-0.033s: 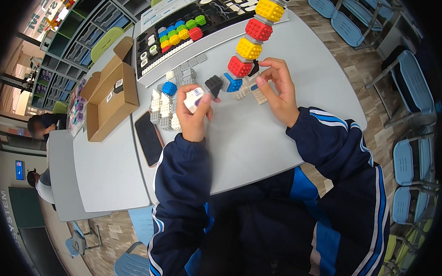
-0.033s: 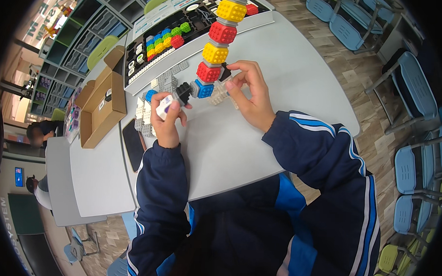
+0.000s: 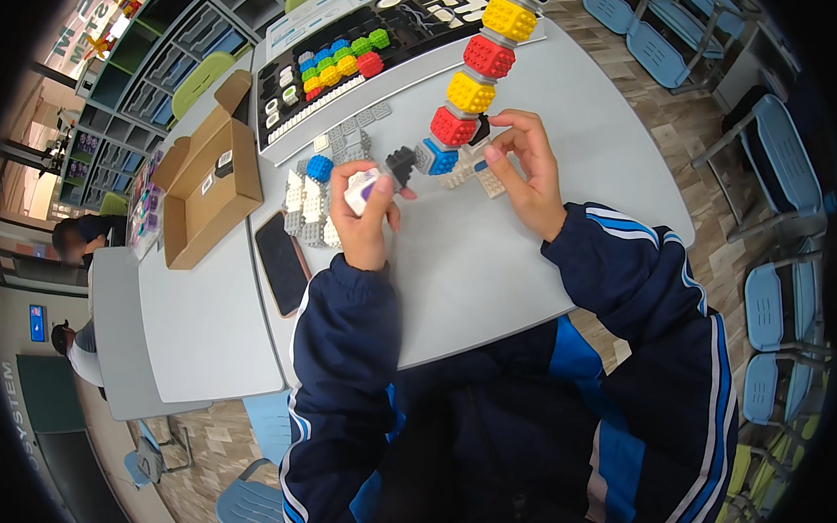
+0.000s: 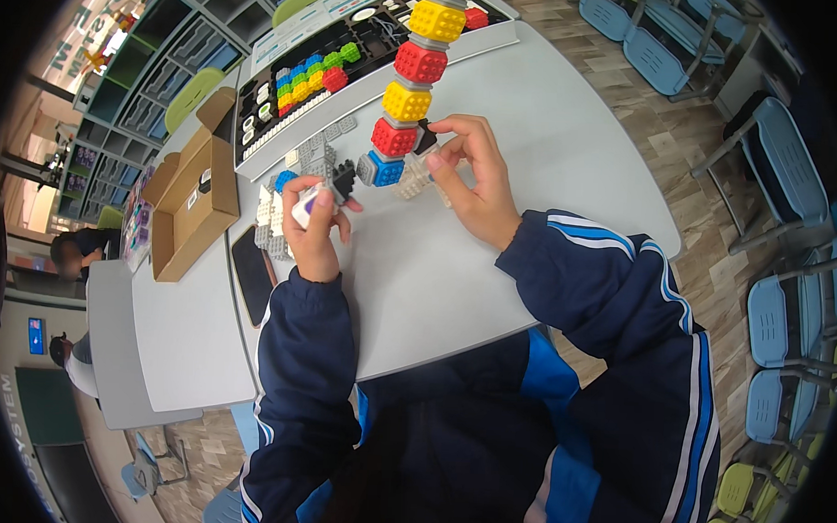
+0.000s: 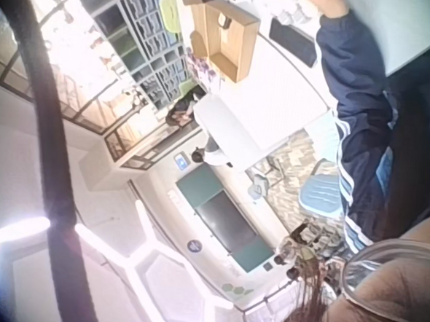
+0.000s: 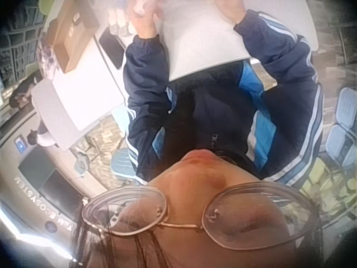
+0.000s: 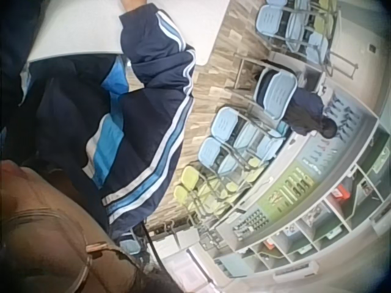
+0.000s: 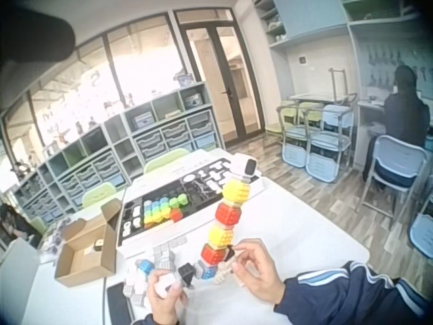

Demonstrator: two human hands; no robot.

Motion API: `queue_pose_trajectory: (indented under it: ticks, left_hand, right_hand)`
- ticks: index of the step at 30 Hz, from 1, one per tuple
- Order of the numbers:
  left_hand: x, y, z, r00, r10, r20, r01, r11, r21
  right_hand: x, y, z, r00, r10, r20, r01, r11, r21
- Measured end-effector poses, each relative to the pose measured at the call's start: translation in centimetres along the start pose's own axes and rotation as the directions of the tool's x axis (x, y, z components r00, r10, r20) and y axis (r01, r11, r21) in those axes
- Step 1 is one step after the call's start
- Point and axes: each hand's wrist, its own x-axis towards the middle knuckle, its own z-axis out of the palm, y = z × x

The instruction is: The person assembles a vertical tower using colorful interlocking blocks and white electronic modules. They repeatedly attach and detach modules to the tower, then place the completed structure on the table.

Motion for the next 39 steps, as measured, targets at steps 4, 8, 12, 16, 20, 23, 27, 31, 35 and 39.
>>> queue_pose_trajectory:
  ticks: [4, 8, 12, 16, 20, 23, 27, 31, 35, 39]
  left_hand:
    - [-0.3, 0.3, -0.2, 0.995, -0.002, -0.099, -0.001, 0.999, -0.036]
    - [-0.2, 0.3, -1.1, 0.998, -0.067, -0.011, 0.066, 0.994, -0.088]
    - [0.1, 0.3, -1.2, 0.966, -0.254, 0.038, 0.253, 0.914, -0.317]
    - [0.4, 0.5, -1.5, 0.951, -0.289, 0.106, 0.308, 0.901, -0.307]
    - [-0.1, 2.1, -0.7, 0.96, -0.237, 0.15, 0.265, 0.943, -0.202]
    - [-0.6, 2.8, -0.2, 0.98, -0.19, 0.053, 0.193, 0.979, -0.061]
    - [0.0, 2.3, -0.3, 0.997, -0.056, -0.053, 0.06, 0.995, 0.074]
    - [1.2, 1.8, 1.1, 0.98, 0.144, -0.136, -0.116, 0.974, 0.193]
    - [2.3, 1.6, 2.4, 0.971, 0.149, -0.186, -0.107, 0.969, 0.221]
    - [3.6, 1.0, 2.7, 0.966, 0.154, -0.207, -0.101, 0.965, 0.244]
  right_hand:
    - [0.0, -0.1, -0.1, 1.0, -0.006, -0.004, 0.006, 1.0, 0.009]
    - [0.5, 0.0, 0.0, 1.0, -0.012, 0.002, 0.012, 1.0, 0.018]
    - [0.6, 0.3, 0.0, 1.0, -0.002, -0.001, 0.002, 1.0, 0.022]
    - [0.5, 0.4, 0.1, 1.0, -0.001, 0.003, 0.0, 1.0, 0.029]
    - [0.5, 0.4, 0.0, 1.0, 0.005, 0.012, -0.005, 1.0, 0.024]
    - [0.5, 0.3, 0.0, 1.0, 0.009, 0.021, -0.01, 0.999, 0.031]
    - [0.6, 0.4, -0.1, 1.0, 0.0, 0.015, 0.0, 0.999, 0.035]
    - [0.6, 0.3, 0.1, 1.0, 0.004, 0.014, -0.005, 0.999, 0.037]
    - [0.6, 0.4, -0.1, 1.0, 0.006, 0.014, -0.007, 0.999, 0.033]
    - [0.7, 0.3, -0.3, 1.0, -0.003, 0.008, 0.003, 1.0, 0.017]
